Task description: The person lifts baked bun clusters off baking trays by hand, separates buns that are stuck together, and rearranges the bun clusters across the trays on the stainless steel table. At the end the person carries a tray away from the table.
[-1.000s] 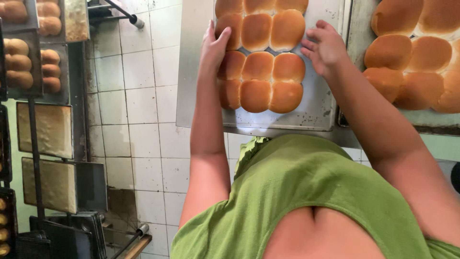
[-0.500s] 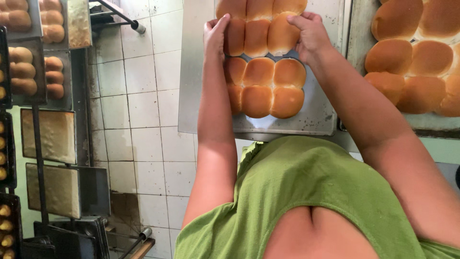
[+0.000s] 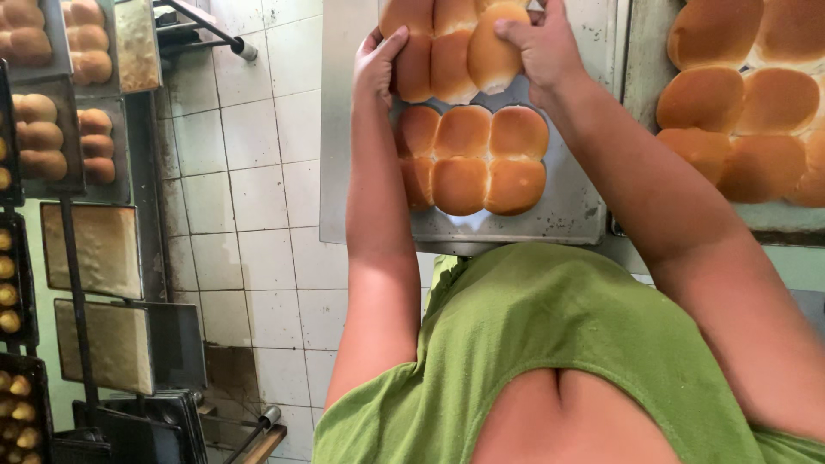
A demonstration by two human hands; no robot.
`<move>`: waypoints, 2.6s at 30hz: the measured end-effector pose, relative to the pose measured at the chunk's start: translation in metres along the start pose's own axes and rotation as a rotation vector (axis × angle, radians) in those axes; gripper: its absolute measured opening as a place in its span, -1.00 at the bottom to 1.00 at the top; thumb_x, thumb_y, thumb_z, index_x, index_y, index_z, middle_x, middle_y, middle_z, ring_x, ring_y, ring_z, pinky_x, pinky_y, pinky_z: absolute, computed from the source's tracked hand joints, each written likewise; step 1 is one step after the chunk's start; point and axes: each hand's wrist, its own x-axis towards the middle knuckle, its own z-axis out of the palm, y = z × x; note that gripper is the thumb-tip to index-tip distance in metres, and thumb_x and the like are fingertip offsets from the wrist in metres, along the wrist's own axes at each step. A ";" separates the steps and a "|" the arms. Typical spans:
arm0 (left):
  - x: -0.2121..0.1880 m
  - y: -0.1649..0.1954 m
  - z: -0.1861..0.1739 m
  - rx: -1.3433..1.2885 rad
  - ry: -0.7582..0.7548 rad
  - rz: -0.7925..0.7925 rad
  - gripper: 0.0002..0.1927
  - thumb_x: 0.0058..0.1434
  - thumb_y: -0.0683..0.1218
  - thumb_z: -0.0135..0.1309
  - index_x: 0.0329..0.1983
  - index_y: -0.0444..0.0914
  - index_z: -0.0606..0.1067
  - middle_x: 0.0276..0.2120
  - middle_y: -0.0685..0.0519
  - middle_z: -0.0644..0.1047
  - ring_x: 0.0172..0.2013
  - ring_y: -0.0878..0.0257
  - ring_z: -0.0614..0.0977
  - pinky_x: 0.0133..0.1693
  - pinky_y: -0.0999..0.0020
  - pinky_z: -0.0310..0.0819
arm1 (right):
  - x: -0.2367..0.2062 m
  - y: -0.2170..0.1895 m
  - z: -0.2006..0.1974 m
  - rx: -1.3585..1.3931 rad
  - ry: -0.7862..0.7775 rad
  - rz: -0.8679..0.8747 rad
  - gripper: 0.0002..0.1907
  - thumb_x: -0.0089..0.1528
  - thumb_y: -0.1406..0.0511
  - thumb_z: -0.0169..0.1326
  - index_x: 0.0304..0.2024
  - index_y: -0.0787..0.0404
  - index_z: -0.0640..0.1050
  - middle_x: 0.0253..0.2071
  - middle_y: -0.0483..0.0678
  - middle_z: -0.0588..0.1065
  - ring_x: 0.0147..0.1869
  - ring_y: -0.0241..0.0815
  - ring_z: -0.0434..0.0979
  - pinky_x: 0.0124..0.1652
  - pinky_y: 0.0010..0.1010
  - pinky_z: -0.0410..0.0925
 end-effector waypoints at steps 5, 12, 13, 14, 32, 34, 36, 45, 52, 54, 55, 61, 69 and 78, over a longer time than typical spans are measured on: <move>0.006 0.002 0.007 0.008 -0.047 0.062 -0.29 0.07 -0.08 0.39 0.24 -0.41 0.39 -0.06 -0.16 0.63 -0.12 0.11 0.71 -0.07 0.21 0.67 | 0.005 -0.006 -0.026 0.073 -0.060 -0.002 -0.57 0.40 0.46 0.19 0.26 0.39 0.35 0.21 0.14 0.46 0.23 0.01 0.61 0.16 -0.13 0.60; 0.001 -0.004 0.015 0.424 0.127 0.200 -0.25 0.09 -0.02 0.39 0.28 -0.39 0.35 0.10 -0.25 0.51 0.06 -0.04 0.57 0.06 0.14 0.50 | 0.006 0.010 -0.065 -0.316 0.186 -0.130 -0.35 0.26 0.49 0.23 0.34 0.14 0.28 0.19 -0.05 0.29 0.27 -0.16 0.39 0.21 -0.24 0.42; -0.009 -0.005 0.008 0.708 0.259 0.347 -0.23 0.15 0.03 0.41 0.30 -0.39 0.34 0.19 -0.27 0.41 0.18 -0.08 0.45 0.15 0.11 0.37 | -0.003 0.008 -0.071 -0.248 0.193 -0.093 -0.36 0.26 0.48 0.20 0.34 0.12 0.29 0.19 -0.08 0.31 0.27 -0.18 0.40 0.21 -0.26 0.41; -0.020 -0.003 0.001 0.989 0.392 0.500 -0.20 0.20 0.09 0.43 0.33 -0.40 0.33 0.29 -0.29 0.31 0.29 -0.12 0.33 0.24 0.09 0.23 | -0.018 0.003 -0.078 -0.181 0.198 -0.061 -0.37 0.25 0.47 0.17 0.34 0.09 0.30 0.20 -0.11 0.34 0.27 -0.21 0.41 0.22 -0.27 0.41; -0.200 -0.051 -0.037 0.560 0.211 0.140 -0.18 0.30 0.00 0.17 0.53 -0.38 0.14 0.23 -0.17 0.38 0.21 0.12 0.46 0.25 0.31 0.35 | -0.169 0.013 -0.064 0.006 0.011 0.457 -0.54 0.32 0.33 0.05 0.29 0.09 0.48 0.02 -0.17 0.40 0.00 -0.33 0.38 0.02 -0.39 0.28; -0.193 -0.047 -0.044 0.489 0.198 0.141 -0.21 0.34 -0.02 0.20 0.54 -0.41 0.21 0.13 -0.20 0.39 0.10 0.13 0.46 0.20 0.30 0.40 | -0.170 0.016 -0.056 -0.032 0.012 0.387 -0.56 0.28 0.34 0.04 0.24 0.15 0.41 0.14 -0.13 0.46 0.11 -0.30 0.47 0.08 -0.40 0.35; -0.186 -0.042 -0.048 0.152 0.061 0.079 -0.27 0.30 -0.03 0.21 0.44 -0.49 0.30 0.13 -0.14 0.49 0.10 0.17 0.53 0.16 0.32 0.45 | -0.170 0.021 -0.043 0.059 0.058 0.403 -0.47 0.25 0.36 0.07 0.26 0.16 0.28 0.15 -0.08 0.44 0.16 -0.20 0.51 0.08 -0.27 0.42; -0.199 -0.022 -0.021 0.227 0.039 0.022 -0.24 0.15 -0.16 0.26 0.36 -0.29 0.16 -0.07 -0.10 0.58 -0.09 0.19 0.63 -0.08 0.27 0.61 | -0.175 0.026 -0.017 -0.057 -0.006 0.155 -0.03 0.23 0.50 0.19 0.53 0.22 -0.07 0.27 0.10 0.41 0.32 -0.10 0.46 0.32 -0.22 0.36; -0.217 -0.005 -0.005 0.341 0.027 0.191 -0.11 0.20 -0.24 0.25 0.55 -0.32 0.10 -0.04 -0.11 0.58 -0.05 0.23 0.63 0.02 0.32 0.58 | -0.183 0.010 -0.010 -0.109 -0.042 0.122 0.03 0.22 0.50 0.19 0.57 0.24 -0.14 0.38 0.10 0.36 0.37 -0.12 0.41 0.34 -0.26 0.31; -0.217 -0.004 -0.007 0.300 0.027 0.195 -0.13 0.21 -0.25 0.23 0.54 -0.33 0.10 -0.05 -0.12 0.58 -0.06 0.23 0.63 0.01 0.32 0.58 | -0.184 0.004 -0.013 -0.124 -0.053 0.093 0.02 0.24 0.49 0.18 0.57 0.25 -0.14 0.40 0.10 0.34 0.38 -0.13 0.40 0.35 -0.26 0.30; -0.217 -0.004 -0.009 0.281 0.029 0.196 -0.14 0.21 -0.25 0.22 0.54 -0.33 0.10 -0.05 -0.12 0.58 -0.06 0.23 0.63 0.01 0.32 0.58 | -0.184 0.002 -0.015 -0.131 -0.059 0.080 0.01 0.25 0.48 0.18 0.58 0.25 -0.13 0.41 0.10 0.33 0.38 -0.13 0.40 0.35 -0.26 0.29; -0.193 -0.031 -0.022 0.215 -0.046 0.090 -0.07 0.16 -0.16 0.30 0.52 -0.31 0.06 0.04 -0.15 0.56 0.02 0.13 0.61 0.04 0.25 0.56 | -0.174 0.008 -0.031 -0.119 0.006 0.181 -0.03 0.24 0.42 0.15 0.57 0.24 -0.08 0.35 0.14 0.32 0.38 -0.10 0.39 0.33 -0.23 0.31; -0.192 -0.038 -0.024 1.037 0.347 0.447 -0.25 0.17 0.03 0.33 0.39 -0.25 0.35 0.41 -0.25 0.19 0.41 -0.16 0.16 0.35 -0.02 0.05 | -0.219 -0.018 -0.083 -0.692 0.189 -0.060 -0.14 0.25 0.43 0.18 0.52 0.19 0.08 0.43 0.03 0.22 0.34 -0.12 0.31 0.19 -0.28 0.29; -0.223 -0.067 0.093 0.736 -0.227 0.449 -0.44 0.29 -0.11 0.20 0.36 -0.26 0.39 0.43 -0.11 0.27 0.41 0.03 0.31 0.40 0.17 0.21 | -0.297 -0.058 -0.145 -0.471 0.354 -0.129 -0.32 0.27 0.50 0.10 0.44 0.18 0.27 0.30 -0.09 0.35 0.28 -0.27 0.37 0.22 -0.40 0.34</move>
